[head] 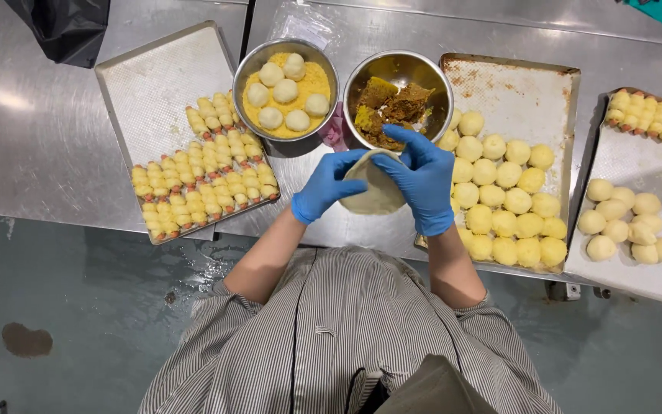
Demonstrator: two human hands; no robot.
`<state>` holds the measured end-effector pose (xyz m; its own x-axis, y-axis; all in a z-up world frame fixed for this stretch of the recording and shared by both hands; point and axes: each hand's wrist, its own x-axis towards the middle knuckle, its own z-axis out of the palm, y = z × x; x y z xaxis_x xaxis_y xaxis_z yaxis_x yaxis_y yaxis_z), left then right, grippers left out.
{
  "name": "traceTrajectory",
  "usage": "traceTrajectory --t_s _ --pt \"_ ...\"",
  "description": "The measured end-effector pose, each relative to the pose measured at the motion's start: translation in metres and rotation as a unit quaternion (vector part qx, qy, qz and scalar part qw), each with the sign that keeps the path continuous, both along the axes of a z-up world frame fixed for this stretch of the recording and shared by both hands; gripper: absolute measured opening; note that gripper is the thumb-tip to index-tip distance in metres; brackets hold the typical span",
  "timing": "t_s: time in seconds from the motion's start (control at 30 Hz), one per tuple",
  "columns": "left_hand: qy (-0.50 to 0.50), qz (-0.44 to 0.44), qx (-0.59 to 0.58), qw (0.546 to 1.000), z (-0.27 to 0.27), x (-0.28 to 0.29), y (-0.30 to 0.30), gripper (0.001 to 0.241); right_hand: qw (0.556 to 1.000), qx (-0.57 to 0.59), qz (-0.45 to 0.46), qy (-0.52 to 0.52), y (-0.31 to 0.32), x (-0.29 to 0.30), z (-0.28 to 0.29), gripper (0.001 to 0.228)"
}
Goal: Filling dough balls with a mixture and coating them in breadcrumbs.
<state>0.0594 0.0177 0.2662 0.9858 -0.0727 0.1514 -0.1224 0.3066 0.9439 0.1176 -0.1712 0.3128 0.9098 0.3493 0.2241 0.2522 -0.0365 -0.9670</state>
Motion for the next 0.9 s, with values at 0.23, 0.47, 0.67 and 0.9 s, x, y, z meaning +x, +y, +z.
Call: traceTrajectory --t_s 0.23,0.47,0.67,0.9 --pt "0.046 0.234 0.073 0.968 0.003 0.012 -0.033 0.025 0.981 0.095 0.026 0.165 0.003 0.014 -0.063 0.013" --pt "-0.028 0.290 0.125 0.949 -0.021 -0.003 -0.013 0.017 0.987 0.101 -0.127 0.013 -0.011 -0.004 -0.033 0.011" --pt "0.024 -0.003 0.083 0.996 0.012 0.001 -0.003 0.037 0.998 -0.018 0.043 -0.052 -0.016 0.002 0.001 0.030" --pt "0.030 0.171 0.143 0.974 0.004 0.011 -0.030 0.027 0.998 0.020 -0.013 0.054 -0.019 0.017 -0.091 0.020"
